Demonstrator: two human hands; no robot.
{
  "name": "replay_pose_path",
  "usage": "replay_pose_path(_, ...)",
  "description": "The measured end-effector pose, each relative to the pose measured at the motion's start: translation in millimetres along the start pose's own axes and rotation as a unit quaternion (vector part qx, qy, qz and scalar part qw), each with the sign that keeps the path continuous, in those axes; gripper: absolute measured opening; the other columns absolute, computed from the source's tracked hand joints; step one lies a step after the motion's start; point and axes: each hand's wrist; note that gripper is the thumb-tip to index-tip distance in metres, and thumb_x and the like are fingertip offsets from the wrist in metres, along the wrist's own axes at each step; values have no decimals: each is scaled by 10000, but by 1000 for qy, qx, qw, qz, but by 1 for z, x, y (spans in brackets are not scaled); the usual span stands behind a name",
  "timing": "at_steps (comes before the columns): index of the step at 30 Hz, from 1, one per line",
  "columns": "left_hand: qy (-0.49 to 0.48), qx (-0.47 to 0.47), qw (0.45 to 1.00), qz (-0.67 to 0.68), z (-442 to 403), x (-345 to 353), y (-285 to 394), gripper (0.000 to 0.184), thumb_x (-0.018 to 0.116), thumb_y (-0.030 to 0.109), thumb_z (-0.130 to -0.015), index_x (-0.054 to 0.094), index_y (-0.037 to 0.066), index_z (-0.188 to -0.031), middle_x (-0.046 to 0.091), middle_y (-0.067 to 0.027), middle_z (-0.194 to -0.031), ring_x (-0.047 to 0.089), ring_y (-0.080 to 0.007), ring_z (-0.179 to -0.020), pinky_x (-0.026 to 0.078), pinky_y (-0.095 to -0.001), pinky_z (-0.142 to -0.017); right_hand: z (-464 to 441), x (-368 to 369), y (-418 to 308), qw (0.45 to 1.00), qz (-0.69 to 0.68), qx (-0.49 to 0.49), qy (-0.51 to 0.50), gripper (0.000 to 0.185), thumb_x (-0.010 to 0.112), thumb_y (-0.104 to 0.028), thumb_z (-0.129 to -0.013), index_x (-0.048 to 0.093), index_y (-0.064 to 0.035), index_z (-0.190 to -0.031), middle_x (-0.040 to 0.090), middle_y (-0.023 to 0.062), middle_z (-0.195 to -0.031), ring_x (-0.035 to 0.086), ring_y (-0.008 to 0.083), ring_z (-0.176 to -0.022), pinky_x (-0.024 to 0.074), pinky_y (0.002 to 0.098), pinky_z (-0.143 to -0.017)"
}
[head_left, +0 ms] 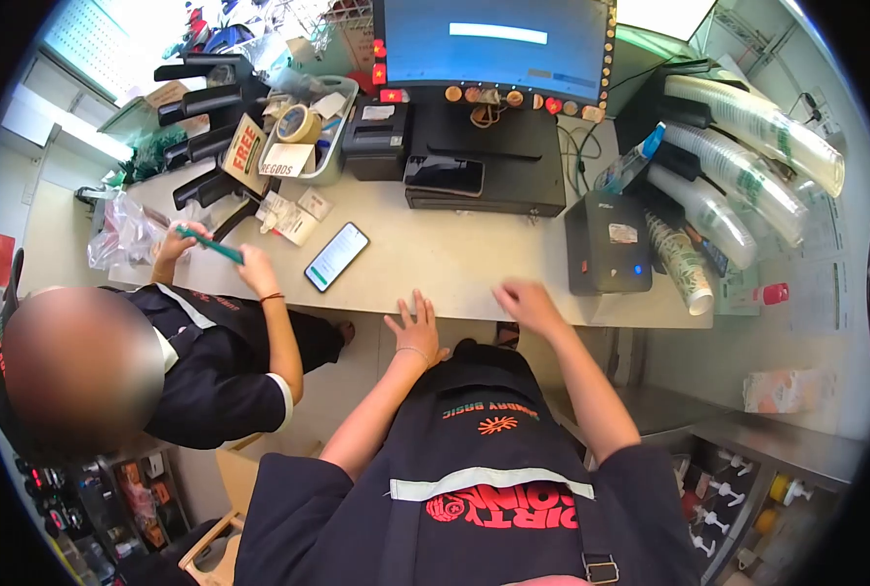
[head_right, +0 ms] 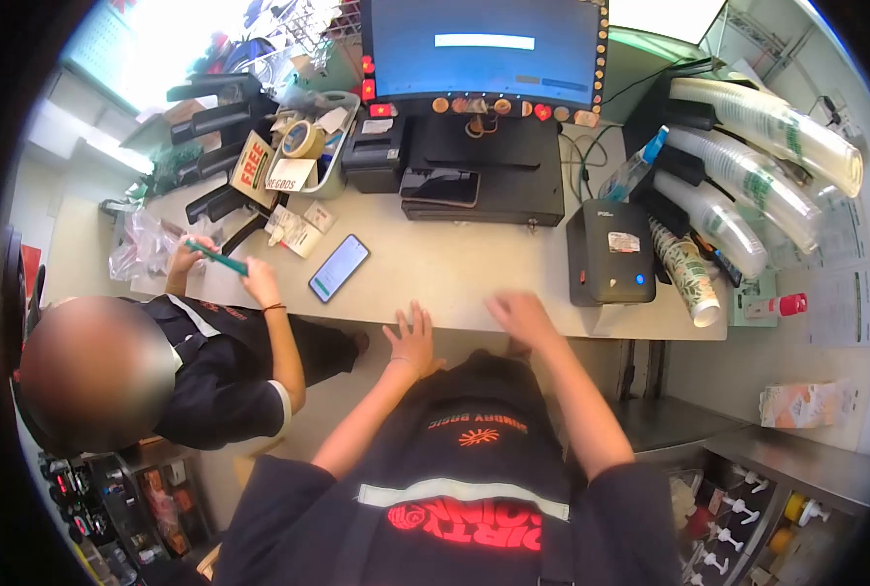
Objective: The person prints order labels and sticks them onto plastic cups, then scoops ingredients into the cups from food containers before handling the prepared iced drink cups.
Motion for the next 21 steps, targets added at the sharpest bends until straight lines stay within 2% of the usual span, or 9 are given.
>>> replay_pose_path(1,20,5,999,-29,0,-2,-1,1179,745,598,-789,137,-14,-1592,-50,-264,-1665,75,-578,-1486,183,-785,-1089,-28,-11,-30,999,32,-15,36,268,633,-306,-927,682,-44,-898,697,173,-906,661,381,-905,525,448,-817)
replay_pose_path(2,14,3,999,-28,0,1,-2,1179,745,598,-789,137,-14,-1592,-50,-264,-1665,75,-578,-1486,183,-785,-1089,-57,-17,-40,998,33,-45,20,256,658,-270,-907,657,-87,-1087,647,163,-1229,640,383,-1050,517,458,-904)
replay_pose_path(4,43,7,998,-43,-4,8,-2,1180,752,615,-773,165,1,-1592,-15,-262,-1665,109,-577,-1481,198,-781,-1088,-103,-15,-46,981,45,-157,109,394,676,-234,-882,572,-140,-1250,487,132,-1478,637,386,-1077,528,478,-913)
replay_pose_path(7,55,18,998,-25,-8,12,-7,1136,739,608,-791,195,8,-1588,15,-264,-1663,135,-575,-1476,211,-759,-1102,-146,-16,-51,979,150,-112,82,527,690,-206,-852,487,-174,-1337,342,98,-1594,635,387,-1100,542,498,-908)
replay_pose_path(10,53,24,998,-19,-5,2,-12,1067,715,589,-822,224,31,-1587,29,-252,-1668,166,-558,-1476,227,-734,-1115,-144,-21,-58,979,162,-98,73,538,684,-187,-849,493,-172,-1352,442,111,-1518,635,373,-1123,552,497,-888)
replay_pose_path(12,63,26,998,12,3,-8,-14,947,687,543,-861,293,48,-1566,115,-230,-1660,224,-510,-1475,262,-681,-1128,-126,-15,-52,952,51,-217,210,476,656,-182,-873,536,-126,-1330,523,120,-1440,634,370,-1128,536,494,-906)
replay_pose_path(15,70,22,988,137,-17,-23,-31,752,645,452,-910,411,66,-1512,286,-192,-1616,311,-424,-1460,313,-594,-1132,-59,13,-11,992,42,-71,99,393,659,-137,-878,594,-93,-1263,582,122,-1351,594,344,-1174,486,434,-983)
replay_pose_path(18,191,28,954,228,-42,-13,-25,528,584,324,-948,535,72,-1410,481,-141,-1501,401,-340,-1403,334,-502,-1129,6,24,45,967,173,-106,151,468,648,-141,-885,572,-98,-1345,584,149,-1373,538,362,-1273,388,479,-1107)
replay_pose_path(21,394,70,884,241,-83,-16,-19,514,556,298,-959,516,85,-1425,454,-121,-1524,379,-332,-1417,278,-503,-1166,33,10,48,959,227,-70,153,514,626,-142,-892,540,-73,-1394,569,163,-1406,501,383,-1313,371,495,-1124)
Point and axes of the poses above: each hand's wrist, its own z-axis away from the middle knuckle, its own x-axis out of the palm, y = z × x
